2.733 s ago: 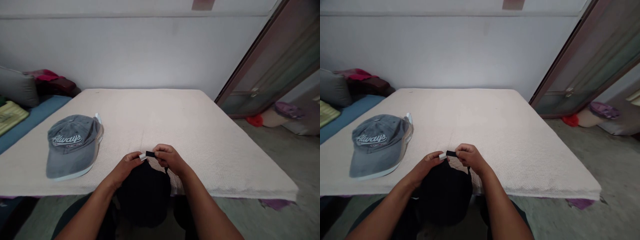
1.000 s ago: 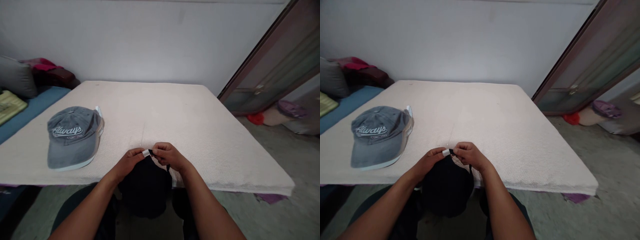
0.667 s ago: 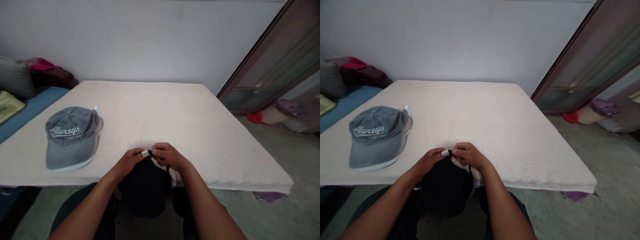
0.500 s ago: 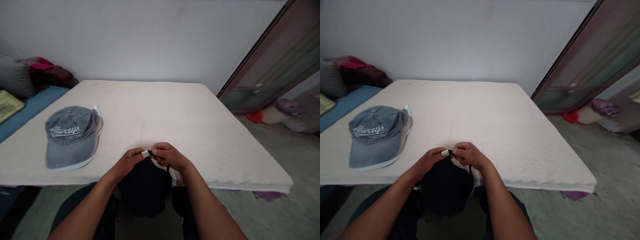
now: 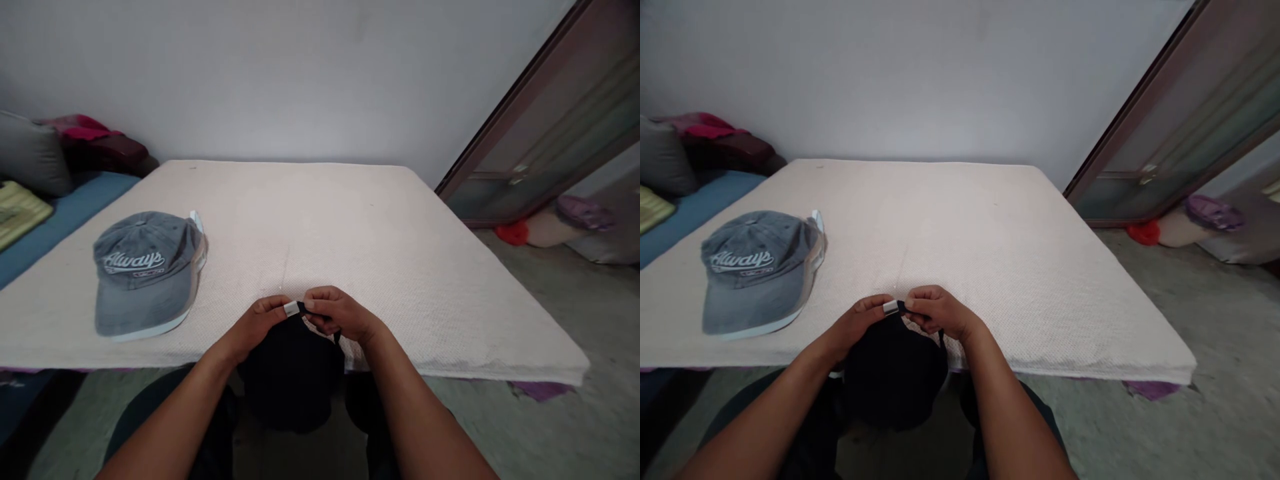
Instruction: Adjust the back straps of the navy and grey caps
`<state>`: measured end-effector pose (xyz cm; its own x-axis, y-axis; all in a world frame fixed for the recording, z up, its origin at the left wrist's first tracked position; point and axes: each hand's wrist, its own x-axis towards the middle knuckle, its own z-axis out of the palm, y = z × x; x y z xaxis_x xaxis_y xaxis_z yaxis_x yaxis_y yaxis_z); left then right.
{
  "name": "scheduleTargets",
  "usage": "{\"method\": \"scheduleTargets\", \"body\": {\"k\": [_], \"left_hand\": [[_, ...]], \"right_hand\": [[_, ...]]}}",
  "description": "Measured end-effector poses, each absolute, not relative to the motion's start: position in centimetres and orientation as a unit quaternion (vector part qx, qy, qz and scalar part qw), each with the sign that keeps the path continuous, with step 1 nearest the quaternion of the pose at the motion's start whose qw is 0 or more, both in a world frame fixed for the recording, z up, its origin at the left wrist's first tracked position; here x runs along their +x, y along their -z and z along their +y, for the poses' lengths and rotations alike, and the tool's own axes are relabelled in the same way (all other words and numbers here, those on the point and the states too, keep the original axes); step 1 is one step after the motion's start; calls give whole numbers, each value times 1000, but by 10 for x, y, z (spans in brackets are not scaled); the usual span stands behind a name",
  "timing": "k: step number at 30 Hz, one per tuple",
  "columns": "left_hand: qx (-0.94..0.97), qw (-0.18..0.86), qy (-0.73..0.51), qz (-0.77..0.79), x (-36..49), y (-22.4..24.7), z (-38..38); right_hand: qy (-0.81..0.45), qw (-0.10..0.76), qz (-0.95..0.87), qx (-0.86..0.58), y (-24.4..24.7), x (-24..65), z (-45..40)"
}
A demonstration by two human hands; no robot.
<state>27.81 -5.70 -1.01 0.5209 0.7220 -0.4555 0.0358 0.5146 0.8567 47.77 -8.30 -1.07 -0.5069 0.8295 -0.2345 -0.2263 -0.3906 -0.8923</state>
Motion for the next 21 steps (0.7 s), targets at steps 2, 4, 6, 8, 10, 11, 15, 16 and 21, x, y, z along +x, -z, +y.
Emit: {"method": "scheduleTargets", "body": {"k": [2, 4, 6, 8, 10, 11, 15, 16, 21], "left_hand": [[437, 749, -230, 442, 278, 11, -57], [435, 744, -233, 451, 279, 12, -56], [435, 740, -234, 456, 279, 12, -56], [439, 739, -231, 455, 279, 12, -56], [441, 740, -227, 454, 279, 12, -56], [441, 741, -226, 454, 279, 13, -56], [427, 751, -230, 447, 279, 14, -55], [423, 756, -233, 443, 279, 15, -55], [422, 762, -234, 432, 279, 16, -54]], "right_hand": [[-758, 349, -426, -350, 11, 478, -83], [-758, 357, -421, -347, 11, 478, -83], [-755, 366, -418, -349, 11, 478, -83], [-754, 366, -418, -351, 11, 477, -83], [-757, 358, -418, -352, 11, 477, -83], [-759, 356, -417, -350, 11, 478, -83], [-767, 364, -411, -334, 11, 478, -84], [-768, 369, -407, -329, 11, 479, -84], [-771, 369, -406, -323, 12, 479, -84]]}}
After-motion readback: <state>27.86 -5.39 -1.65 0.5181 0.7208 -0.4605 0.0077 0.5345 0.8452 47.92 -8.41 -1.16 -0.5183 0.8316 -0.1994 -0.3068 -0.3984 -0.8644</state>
